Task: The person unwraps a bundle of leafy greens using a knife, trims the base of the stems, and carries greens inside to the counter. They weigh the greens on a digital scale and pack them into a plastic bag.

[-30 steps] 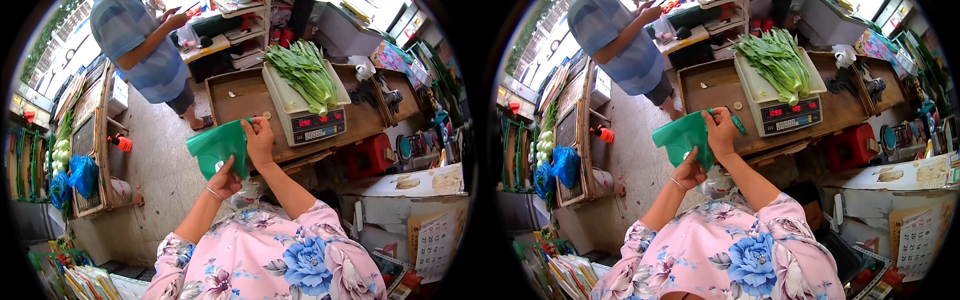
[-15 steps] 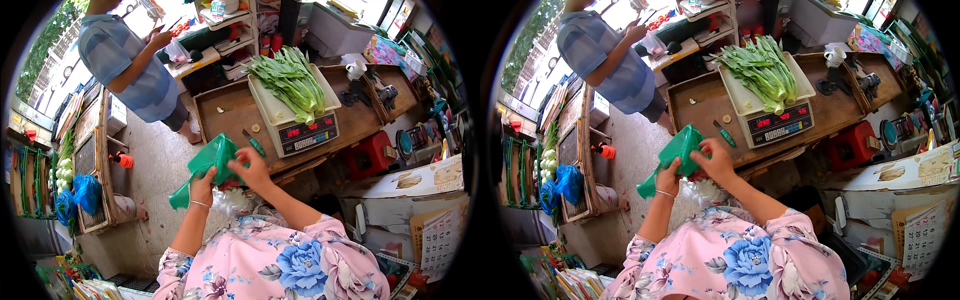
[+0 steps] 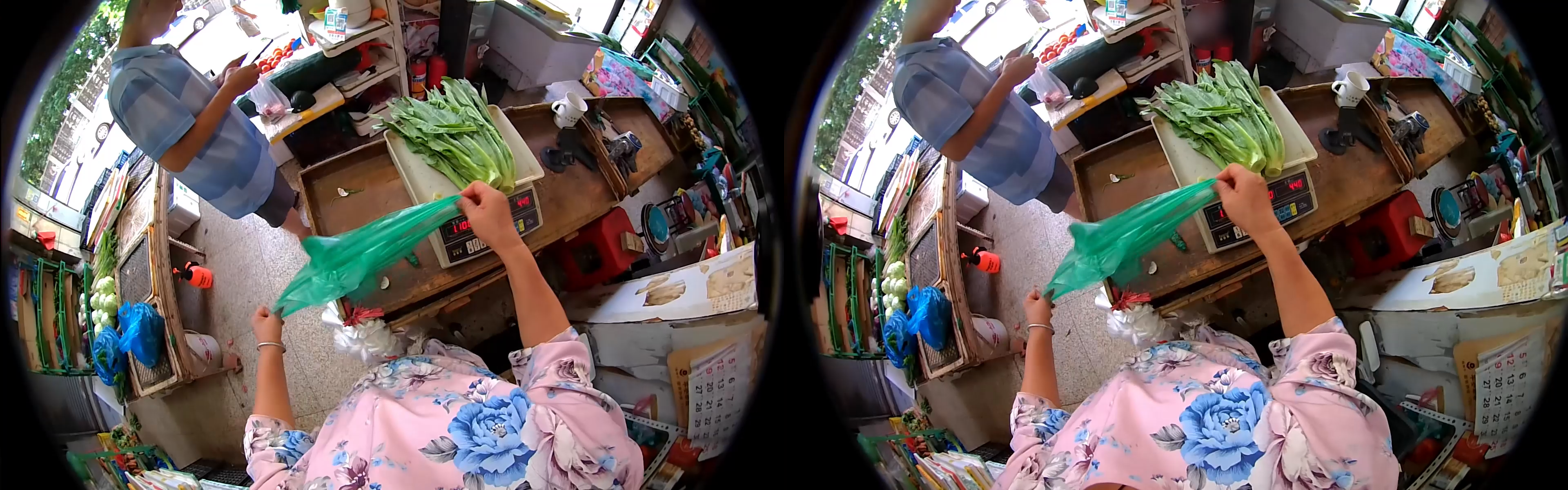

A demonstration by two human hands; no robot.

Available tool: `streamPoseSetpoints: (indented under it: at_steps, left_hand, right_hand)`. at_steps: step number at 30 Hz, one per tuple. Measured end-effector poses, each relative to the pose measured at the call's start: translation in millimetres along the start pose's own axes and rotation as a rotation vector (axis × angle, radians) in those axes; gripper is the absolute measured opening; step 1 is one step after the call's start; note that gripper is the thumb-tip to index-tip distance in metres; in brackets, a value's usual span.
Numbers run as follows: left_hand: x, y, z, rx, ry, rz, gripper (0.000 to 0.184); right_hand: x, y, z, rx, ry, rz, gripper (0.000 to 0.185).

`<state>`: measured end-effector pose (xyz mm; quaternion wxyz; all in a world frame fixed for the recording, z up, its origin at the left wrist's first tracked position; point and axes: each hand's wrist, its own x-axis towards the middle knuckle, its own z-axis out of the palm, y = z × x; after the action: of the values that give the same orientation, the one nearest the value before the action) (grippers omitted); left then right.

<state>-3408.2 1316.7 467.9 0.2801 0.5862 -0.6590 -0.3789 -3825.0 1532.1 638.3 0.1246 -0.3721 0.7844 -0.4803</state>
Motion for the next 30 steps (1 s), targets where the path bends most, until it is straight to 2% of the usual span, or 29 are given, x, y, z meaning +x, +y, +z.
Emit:
streamPoseSetpoints:
  at_steps: [1, 2, 4, 5, 6, 7, 8, 9, 10, 11, 12, 13, 14, 16, 17, 19, 23, 25, 26, 28, 29, 30]
  left_hand:
    - [2, -9, -2, 0.1, 0.022, -0.093, 0.024]
    - [-6, 10, 3, 0.099, 0.027, -0.092, 0.024]
    - [-46, 97, 21, 0.611, 0.378, 0.644, 0.049]
    - [-61, 126, 28, 0.606, 0.221, 0.663, 0.062]
    - [-71, 146, 37, 0.598, 0.063, 0.677, 0.075]
    - [-77, 154, 50, 0.584, 0.0, 0.624, 0.075]
    - [-79, 159, 59, 0.568, -0.06, 0.571, 0.075]
    - [-77, 159, 66, 0.419, -0.067, 0.565, 0.061]
    - [-78, 160, 69, 0.417, -0.058, 0.559, 0.061]
    - [-79, 161, 71, 0.415, -0.077, 0.509, 0.051]
    - [-80, 162, 72, 0.415, -0.096, 0.458, 0.04]
    - [-80, 164, 72, 0.282, -0.079, 0.486, 0.022]
    - [-81, 165, 70, 0.286, -0.067, 0.474, 0.022]
    - [-83, 166, 68, 0.103, -0.223, 0.198, 0.017]
    - [-83, 165, 68, 0.106, -0.216, 0.188, 0.017]
    - [-85, 161, 67, -0.286, -0.472, -0.083, 0.023]
    - [-95, 186, 61, -0.371, -0.525, -0.121, 0.037]
    - [-103, 215, 54, -0.169, -0.619, 0.085, 0.046]
    - [-105, 216, 55, -0.166, -0.617, 0.077, 0.046]
    - [-108, 215, 59, 0.249, -0.841, 0.423, 0.045]
    - [-110, 214, 64, 0.329, -0.898, 0.498, 0.034]
    - [-111, 215, 68, 0.328, -0.902, 0.496, 0.034]
  right_hand:
    - [4, -1, -1, 0.001, -0.038, -0.007, 0.014]
    - [3, -1, 6, -0.077, -0.092, -0.057, 0.016]
    - [11, -14, 4, -0.159, -0.624, -0.031, 0.019]
    - [17, -23, -4, -0.159, -0.627, -0.034, 0.019]
    - [28, -34, -17, -0.028, -0.807, -0.018, 0.023]
    - [44, -38, -28, 0.106, -0.989, 0.0, 0.028]
    - [71, -35, -39, 0.104, -0.837, 0.159, 0.038]
    - [99, -26, -48, 0.255, -0.606, 0.235, 0.041]
    - [134, -10, -52, 0.05, -0.255, 0.361, 0.054]
    - [170, 26, -62, -0.214, -0.078, 0.238, 0.064]
    - [195, 56, -69, -0.303, 0.09, 0.353, 0.081]
    - [199, 53, -74, -0.242, 0.067, 0.507, 0.099]
    - [208, 61, -70, -0.235, -0.04, 0.554, 0.106]
    - [237, 101, -55, -0.186, -0.199, 0.585, 0.119]
    - [236, 86, -47, -0.187, -0.211, 0.581, 0.119]
    - [216, 27, -22, -0.453, -0.402, 0.508, 0.13]
    - [211, 19, 14, -0.611, -0.546, 0.439, 0.14]
    - [215, 34, 31, -0.719, -0.584, 0.434, 0.143]
    - [214, 33, 34, -0.717, -0.593, 0.434, 0.143]
    - [212, 32, 39, -0.829, -0.593, 0.438, 0.142]
    - [211, 32, 41, -0.867, -0.594, 0.441, 0.141]
    - [211, 32, 43, -0.896, -0.603, 0.428, 0.141]
